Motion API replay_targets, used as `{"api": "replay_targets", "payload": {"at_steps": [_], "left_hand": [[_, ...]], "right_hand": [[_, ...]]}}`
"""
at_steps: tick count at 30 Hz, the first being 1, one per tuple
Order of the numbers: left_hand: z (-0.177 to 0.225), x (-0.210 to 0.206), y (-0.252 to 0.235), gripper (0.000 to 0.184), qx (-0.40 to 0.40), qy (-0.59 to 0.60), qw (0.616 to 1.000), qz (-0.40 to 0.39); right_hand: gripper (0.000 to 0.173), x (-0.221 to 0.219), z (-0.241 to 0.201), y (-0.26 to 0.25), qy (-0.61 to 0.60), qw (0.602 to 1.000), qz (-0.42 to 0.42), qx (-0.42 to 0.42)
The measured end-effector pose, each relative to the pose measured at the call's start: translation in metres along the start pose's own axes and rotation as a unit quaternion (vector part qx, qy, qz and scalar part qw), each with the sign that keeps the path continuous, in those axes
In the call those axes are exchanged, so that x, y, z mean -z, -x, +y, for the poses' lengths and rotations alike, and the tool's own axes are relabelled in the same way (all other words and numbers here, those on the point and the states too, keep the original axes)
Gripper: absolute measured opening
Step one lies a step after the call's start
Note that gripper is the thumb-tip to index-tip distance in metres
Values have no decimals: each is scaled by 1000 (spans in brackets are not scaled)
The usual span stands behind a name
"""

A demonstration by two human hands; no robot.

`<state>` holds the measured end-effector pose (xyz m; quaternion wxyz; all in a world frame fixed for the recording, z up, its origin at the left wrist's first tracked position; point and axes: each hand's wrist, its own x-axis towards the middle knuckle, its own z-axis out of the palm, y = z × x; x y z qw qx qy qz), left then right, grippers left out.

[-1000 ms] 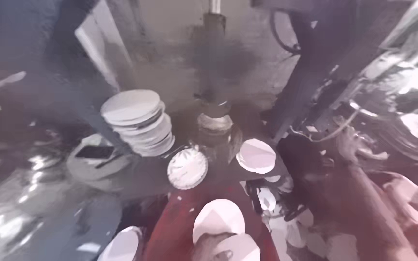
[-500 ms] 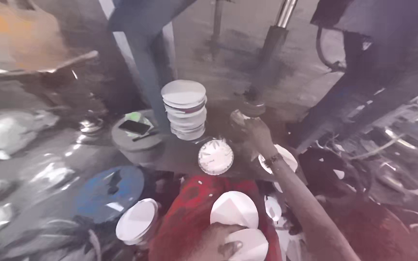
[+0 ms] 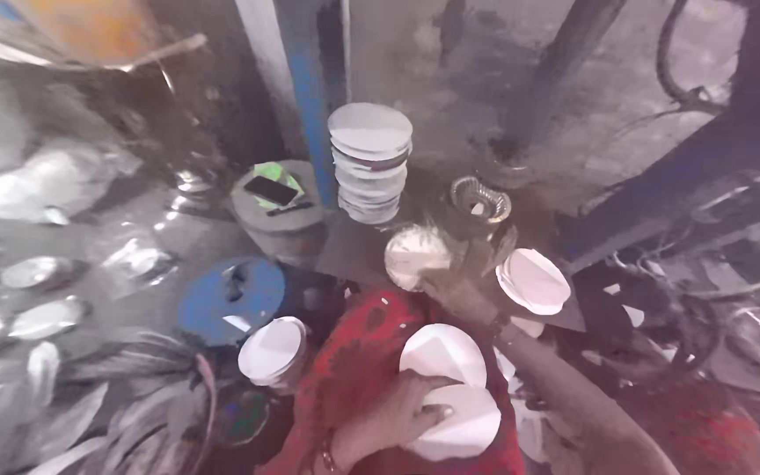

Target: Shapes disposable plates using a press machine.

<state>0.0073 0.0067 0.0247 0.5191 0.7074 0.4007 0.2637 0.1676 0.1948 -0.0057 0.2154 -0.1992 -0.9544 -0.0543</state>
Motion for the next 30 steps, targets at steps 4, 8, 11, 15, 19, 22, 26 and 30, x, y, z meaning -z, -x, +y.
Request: {"api": "replay_targets", "payload": {"at_steps": [4, 8, 11, 15, 19, 22, 26, 30], "left_hand": [[-3, -1, 4, 36, 7, 9, 999, 45], [-13, 5, 17, 40, 65, 86, 983, 147], [-26, 12, 15, 40, 85, 280, 895, 337], [-20, 24, -2, 38, 72, 355, 830, 424], [-23, 24, -20, 60, -9, 304, 870, 388], [-23, 27, -25, 71, -27, 299, 854, 425], [-39, 25, -28, 70, -48, 242, 849, 468], [-52, 46, -36, 69, -27, 83, 867, 490]], "right_hand": [[19, -16, -6, -1, 12, 998, -54, -31], [28, 20, -21, -8, -20, 986, -94, -133], [39, 73, -44, -2, -157, 961, -76, -214], [38, 97, -56, 14, -353, 872, -148, -304], [33, 108, 9, 5, -429, 791, -67, -430], [29, 98, 85, 8, -397, 738, 87, -539], [33, 86, 147, -2, -370, 695, 167, -593], [37, 81, 158, -17, -378, 702, 152, -585]]}}
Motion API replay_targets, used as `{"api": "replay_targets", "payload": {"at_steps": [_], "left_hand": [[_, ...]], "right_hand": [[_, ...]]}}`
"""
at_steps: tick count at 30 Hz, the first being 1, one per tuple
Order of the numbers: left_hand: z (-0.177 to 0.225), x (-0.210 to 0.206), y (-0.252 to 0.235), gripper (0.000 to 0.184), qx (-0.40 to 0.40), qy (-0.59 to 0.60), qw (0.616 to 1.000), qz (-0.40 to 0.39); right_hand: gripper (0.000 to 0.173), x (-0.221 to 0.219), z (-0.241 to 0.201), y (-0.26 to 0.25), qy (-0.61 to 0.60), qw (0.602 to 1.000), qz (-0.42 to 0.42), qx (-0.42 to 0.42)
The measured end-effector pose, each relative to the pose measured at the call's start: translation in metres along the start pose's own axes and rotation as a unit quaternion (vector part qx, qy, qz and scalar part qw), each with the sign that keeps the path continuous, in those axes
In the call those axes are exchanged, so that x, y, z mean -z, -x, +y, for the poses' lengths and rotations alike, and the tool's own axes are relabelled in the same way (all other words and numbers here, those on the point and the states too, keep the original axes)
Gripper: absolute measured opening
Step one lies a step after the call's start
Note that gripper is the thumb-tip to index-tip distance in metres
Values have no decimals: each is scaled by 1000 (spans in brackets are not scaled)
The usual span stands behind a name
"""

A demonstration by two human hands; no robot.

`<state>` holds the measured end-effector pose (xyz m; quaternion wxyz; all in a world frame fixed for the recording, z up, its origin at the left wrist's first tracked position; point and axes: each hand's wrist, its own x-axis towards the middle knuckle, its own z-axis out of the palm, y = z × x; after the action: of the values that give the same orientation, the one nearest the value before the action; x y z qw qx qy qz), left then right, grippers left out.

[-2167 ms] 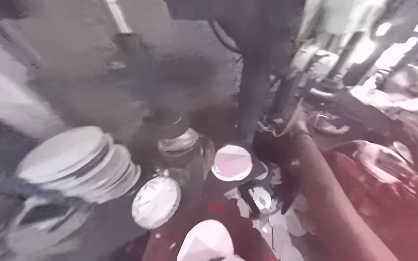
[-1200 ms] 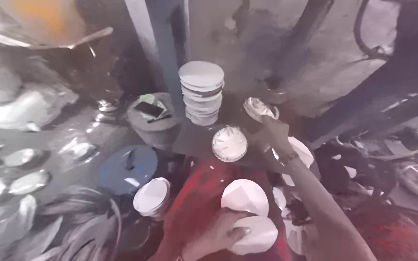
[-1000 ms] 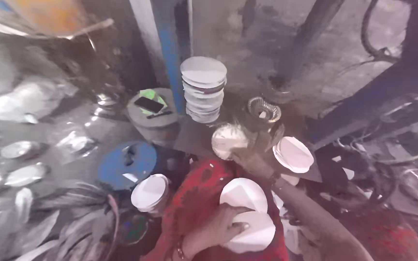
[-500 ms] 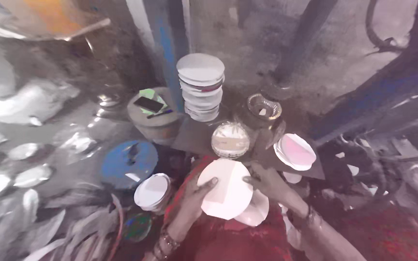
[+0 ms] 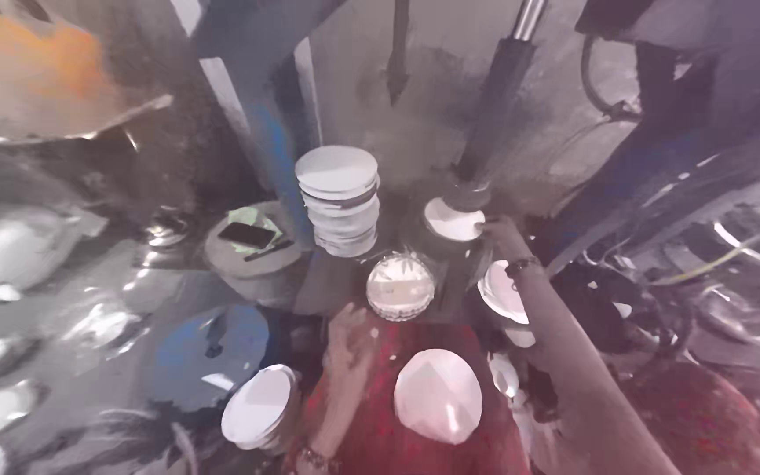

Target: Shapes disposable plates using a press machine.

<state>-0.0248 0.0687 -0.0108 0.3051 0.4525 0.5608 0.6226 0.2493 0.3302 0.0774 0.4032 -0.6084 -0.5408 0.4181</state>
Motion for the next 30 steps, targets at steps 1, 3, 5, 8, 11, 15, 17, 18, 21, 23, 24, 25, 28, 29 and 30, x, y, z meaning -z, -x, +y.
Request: {"api": "replay_targets", "payload": {"at_steps": [1, 3, 5, 8, 11, 15, 17, 18, 21, 23, 24, 25, 28, 29, 30], "left_hand": [[-2, 3, -10, 69, -1, -44, 999, -5], [2, 7, -33, 69, 40, -135, 989, -37], [10, 6, -59, 70, 94, -246, 961, -84], [18, -5, -98, 77, 184, -363, 901, -154], [5, -19, -117, 69, 213, -349, 896, -171], [-16, -29, -99, 64, 141, -172, 967, -127], [-14, -35, -79, 60, 68, -102, 985, -122], [-10, -41, -69, 58, 38, -88, 988, -123], [6, -58, -28, 59, 5, -87, 986, -142], [15, -67, -2, 60, 34, -147, 972, -181], [19, -70, 9, 61, 56, -200, 953, -222], [19, -71, 17, 59, 66, -246, 927, -274], [-33, -42, 22, 59, -89, -259, 862, -426], [-28, -39, 22, 58, -72, -299, 838, -450], [-14, -40, 24, 56, -35, -350, 816, -458]], "right_hand": [[37, -2, 0, 2, 16, 1000, 0, 14], [45, -5, 3, 3, 21, 999, 11, 30], [50, -9, 0, 9, 32, 998, 34, 30], [51, -16, 4, 30, 106, 986, 98, 80], [35, -41, 21, 67, 150, 964, 125, 181], [56, -69, 62, 128, 155, 968, -15, 196], [68, -71, 70, 154, 118, 978, -62, 162], [73, -69, 71, 164, 99, 982, -70, 148], [62, -48, 80, 192, 47, 987, -90, 128], [46, -20, 93, 209, 65, 982, -105, 141], [41, -2, 101, 218, 77, 979, -108, 153], [43, 20, 107, 228, 86, 977, -116, 154], [57, 103, 154, 256, 146, 972, -161, 92], [56, 131, 179, 272, 168, 971, -170, 27], [49, 155, 211, 293, 175, 970, -159, -61]]}}
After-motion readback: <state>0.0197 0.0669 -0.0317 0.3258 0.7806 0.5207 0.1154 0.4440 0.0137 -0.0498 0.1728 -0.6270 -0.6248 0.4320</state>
